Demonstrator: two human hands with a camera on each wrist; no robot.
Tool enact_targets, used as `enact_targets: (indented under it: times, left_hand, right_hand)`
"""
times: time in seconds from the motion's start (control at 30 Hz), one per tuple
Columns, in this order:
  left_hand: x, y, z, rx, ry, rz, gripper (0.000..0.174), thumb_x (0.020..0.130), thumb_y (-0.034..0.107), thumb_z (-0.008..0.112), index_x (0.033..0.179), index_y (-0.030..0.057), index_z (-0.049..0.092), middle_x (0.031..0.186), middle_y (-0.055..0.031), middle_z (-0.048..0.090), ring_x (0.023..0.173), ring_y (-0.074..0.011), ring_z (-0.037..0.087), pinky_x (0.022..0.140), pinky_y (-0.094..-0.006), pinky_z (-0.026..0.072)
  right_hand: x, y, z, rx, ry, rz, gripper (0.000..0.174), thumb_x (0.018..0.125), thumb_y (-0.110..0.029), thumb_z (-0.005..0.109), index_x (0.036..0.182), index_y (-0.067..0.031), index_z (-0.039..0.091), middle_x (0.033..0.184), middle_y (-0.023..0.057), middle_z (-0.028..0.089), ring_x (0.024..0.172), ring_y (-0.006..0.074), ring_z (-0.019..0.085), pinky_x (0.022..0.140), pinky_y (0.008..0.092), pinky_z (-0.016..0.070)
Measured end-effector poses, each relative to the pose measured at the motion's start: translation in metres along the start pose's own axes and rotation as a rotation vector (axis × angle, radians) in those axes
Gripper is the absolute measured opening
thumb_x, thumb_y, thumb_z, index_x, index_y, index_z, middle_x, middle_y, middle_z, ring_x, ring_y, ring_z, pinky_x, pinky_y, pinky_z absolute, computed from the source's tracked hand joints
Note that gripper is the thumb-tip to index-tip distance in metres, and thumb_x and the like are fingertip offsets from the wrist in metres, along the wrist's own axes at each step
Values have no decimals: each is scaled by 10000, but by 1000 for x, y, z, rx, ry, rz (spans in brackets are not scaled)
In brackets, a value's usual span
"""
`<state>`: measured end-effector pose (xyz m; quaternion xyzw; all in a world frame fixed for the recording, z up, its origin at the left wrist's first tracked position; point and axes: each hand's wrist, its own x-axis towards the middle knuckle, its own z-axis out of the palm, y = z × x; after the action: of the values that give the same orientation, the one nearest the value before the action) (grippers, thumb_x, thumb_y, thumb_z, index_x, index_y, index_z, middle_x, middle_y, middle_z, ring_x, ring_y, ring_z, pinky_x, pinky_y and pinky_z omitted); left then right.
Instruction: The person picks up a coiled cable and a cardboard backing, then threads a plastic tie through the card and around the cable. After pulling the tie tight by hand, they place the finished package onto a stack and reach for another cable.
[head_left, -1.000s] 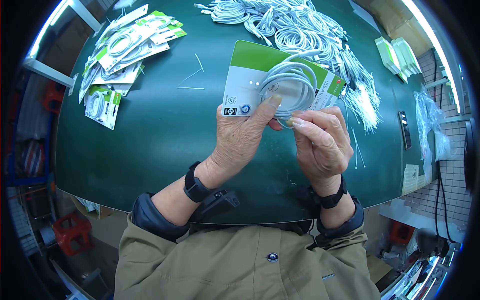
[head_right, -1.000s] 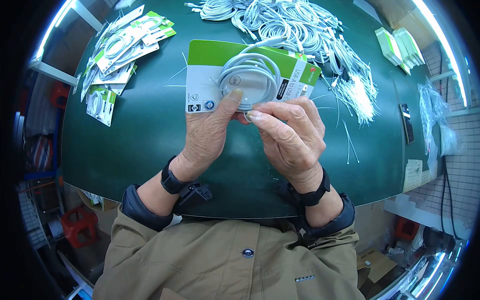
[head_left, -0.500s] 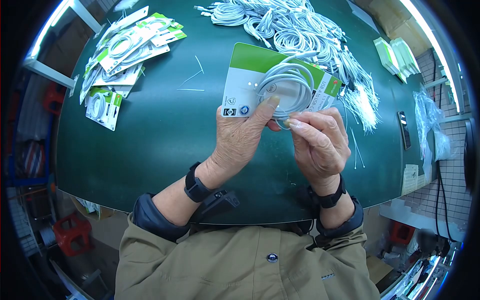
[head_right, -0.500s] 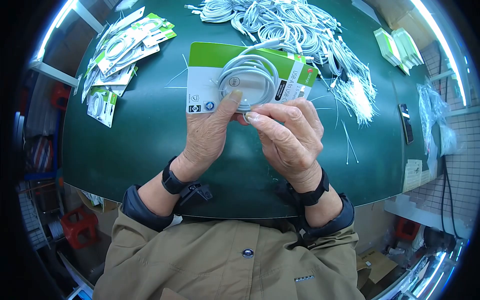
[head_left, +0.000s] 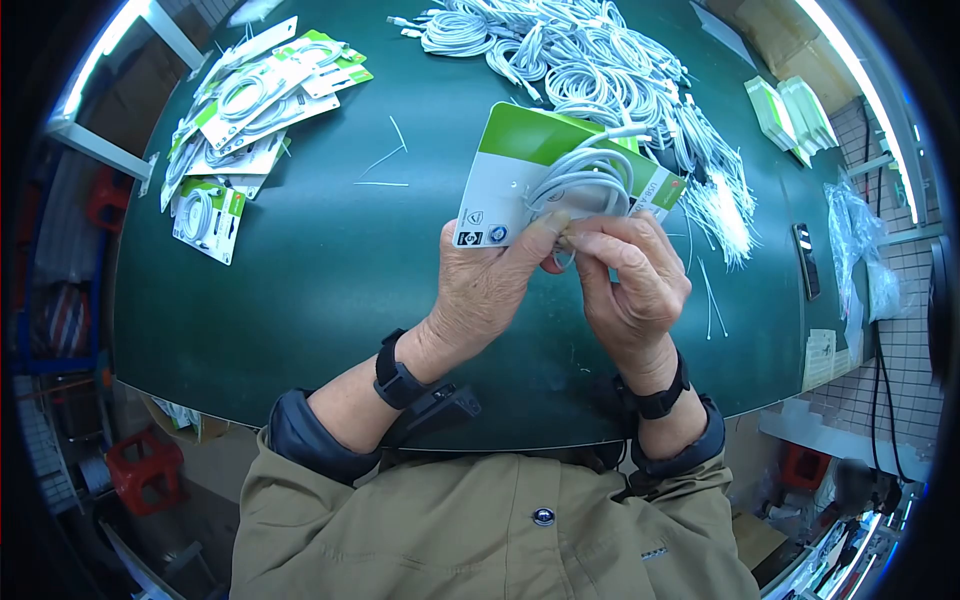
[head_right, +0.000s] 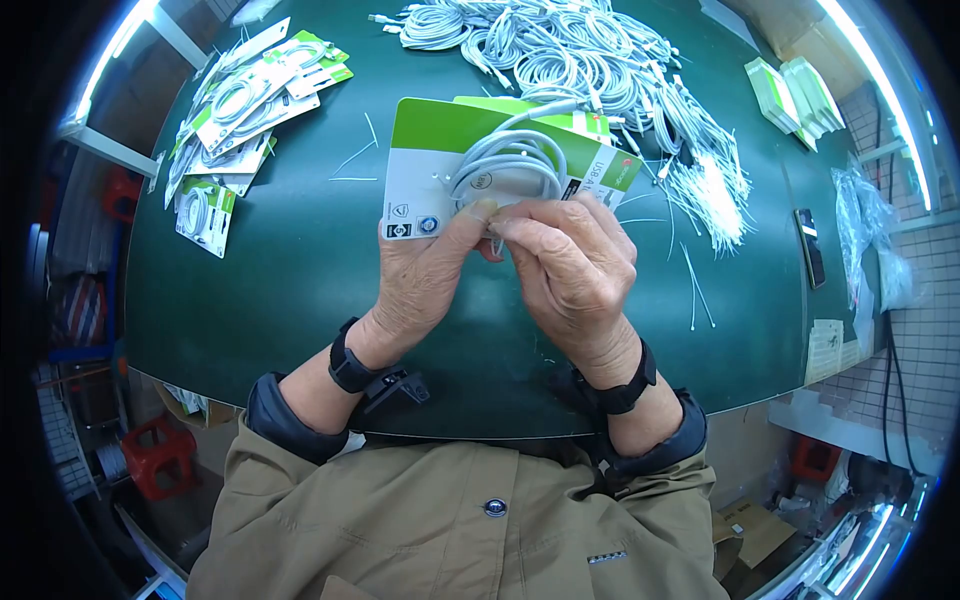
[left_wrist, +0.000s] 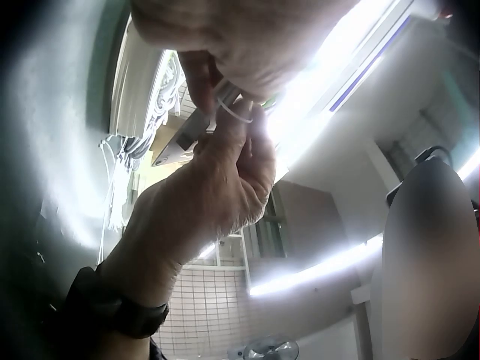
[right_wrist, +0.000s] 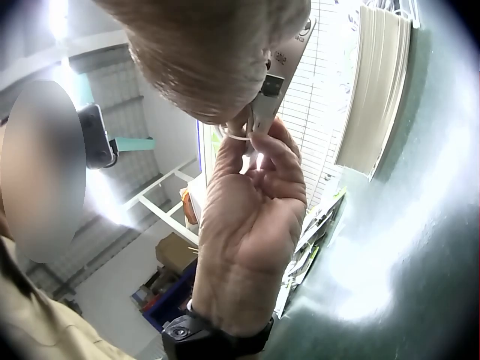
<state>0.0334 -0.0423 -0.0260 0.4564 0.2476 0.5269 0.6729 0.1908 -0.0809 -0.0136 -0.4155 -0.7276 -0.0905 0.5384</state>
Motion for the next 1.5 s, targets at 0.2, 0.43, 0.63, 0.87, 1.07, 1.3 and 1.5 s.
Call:
enact_targets:
  times: [0.2,0.43,0.63,0.87,1.07,1.3,1.5]
  left_hand:
    - [0,-1,-1,50,1,-2,194,1004,120,724,1149,-8,709,964,-45,744,756,-87,667,635,-253,571]
    - [0,-4,-3,42,4,-26,206,1008,122,717,1167,-6,703,982,-54,746,770,-95,680,636,-254,576]
    - [0,-5,-4,-46,-45,-14,222,1011,122,711,1192,-4,688,988,-63,740,774,-103,684,625,-253,569]
    - [5,-4,-8,8,-49,-27,238,1010,104,704,1214,-12,660,1016,-76,727,772,-113,678,622,-266,579]
    - [10,8,-7,-104,-67,-49,298,1010,81,683,1285,5,594,1107,-98,697,827,-148,684,614,-289,582]
    - [1,10,2,-167,-134,-131,295,1007,72,683,1278,-3,596,1102,-104,696,821,-156,682,602,-298,589]
    - [-1,7,0,-131,-188,-112,309,998,44,692,1287,-17,602,1096,-118,707,815,-151,682,607,-303,594]
  right_hand:
    - [-1,4,0,30,-58,24,272,752,58,824,972,-69,726,888,71,760,730,231,734,598,315,557]
    - [2,0,-6,-49,-111,-18,249,750,26,825,956,-68,721,894,67,756,723,233,734,592,338,558]
    - [10,-6,-13,5,-178,81,221,751,31,816,934,-62,733,892,80,744,727,242,734,607,340,569]
    - [10,-2,-17,98,-109,119,214,791,34,824,967,-56,742,922,105,754,739,254,743,606,334,576]
    - [8,32,-47,171,356,506,99,956,35,691,1053,18,698,931,85,728,728,109,648,653,230,532]
    - [-37,41,-43,1182,67,1368,230,973,-82,702,1179,19,683,983,89,746,739,113,700,603,249,571]
    - [-104,64,-42,1033,-153,1307,237,972,-88,696,1199,-20,713,1071,82,764,839,138,736,639,265,594]
